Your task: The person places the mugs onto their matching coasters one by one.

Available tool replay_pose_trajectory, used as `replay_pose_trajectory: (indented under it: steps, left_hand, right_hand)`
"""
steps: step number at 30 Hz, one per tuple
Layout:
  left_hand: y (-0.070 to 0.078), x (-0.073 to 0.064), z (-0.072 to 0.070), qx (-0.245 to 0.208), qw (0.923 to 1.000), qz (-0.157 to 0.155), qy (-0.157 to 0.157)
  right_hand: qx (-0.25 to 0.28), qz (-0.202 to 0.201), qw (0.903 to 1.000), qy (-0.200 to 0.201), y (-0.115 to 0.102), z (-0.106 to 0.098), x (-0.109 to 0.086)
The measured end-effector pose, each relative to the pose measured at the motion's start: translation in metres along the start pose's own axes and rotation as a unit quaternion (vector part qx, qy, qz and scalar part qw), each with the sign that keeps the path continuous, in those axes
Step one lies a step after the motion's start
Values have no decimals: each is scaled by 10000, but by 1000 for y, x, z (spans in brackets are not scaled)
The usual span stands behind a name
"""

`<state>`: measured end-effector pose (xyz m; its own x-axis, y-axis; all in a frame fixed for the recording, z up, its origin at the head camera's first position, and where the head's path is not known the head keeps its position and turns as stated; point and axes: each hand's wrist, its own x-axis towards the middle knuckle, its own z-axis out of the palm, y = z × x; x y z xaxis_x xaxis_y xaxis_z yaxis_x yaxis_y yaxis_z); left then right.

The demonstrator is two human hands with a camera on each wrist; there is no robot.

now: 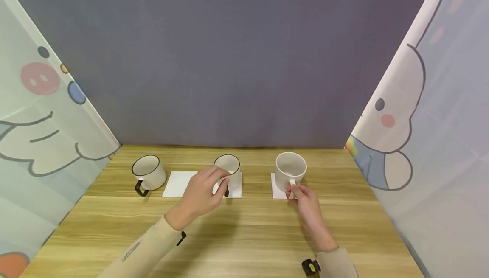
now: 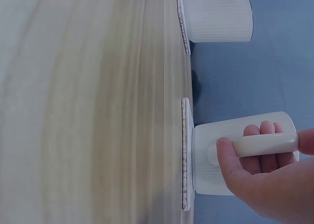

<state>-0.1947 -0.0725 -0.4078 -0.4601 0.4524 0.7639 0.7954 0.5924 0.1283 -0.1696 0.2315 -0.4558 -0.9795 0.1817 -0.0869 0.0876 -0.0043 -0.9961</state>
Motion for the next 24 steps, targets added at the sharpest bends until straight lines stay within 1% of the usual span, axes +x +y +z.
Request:
replay_pose_trajectory:
  steps: [1, 4, 8, 10, 14, 18, 21, 24]
  left_hand:
    - [-2, -2, -1, 29, 10000, -27, 21]
    - [-6, -9, -2, 4, 9998, -34, 210]
    - [-14, -17, -4, -39, 9982, 13, 594]
    - [-19, -21, -5, -36, 9973, -34, 737]
    - [-28, -27, -8, -67, 9953, -31, 964]
    - [-37, -32, -12, -188, 9943, 24, 1053]
    - [-42, -35, -16, -227, 9944, -46, 1029]
    - [-47, -40, -20, -235, 9934, -130, 1115]
  right_hand:
    - [-28, 2, 10000, -7, 0, 0, 0]
    - [-75, 0, 10000, -27, 0, -1, 0]
    - [-120, 20, 9999, -87, 0, -2, 0]
    - [-143, 51, 9998, -110, 1, -3, 1]
    - [-163, 95, 9997, -160, 1, -3, 2]
    - [-115, 23, 9998, -145, 1, -3, 2]
    - [-113, -55, 9998, -130, 1, -3, 1]
    - [-94, -81, 9998, -145, 1, -3, 1]
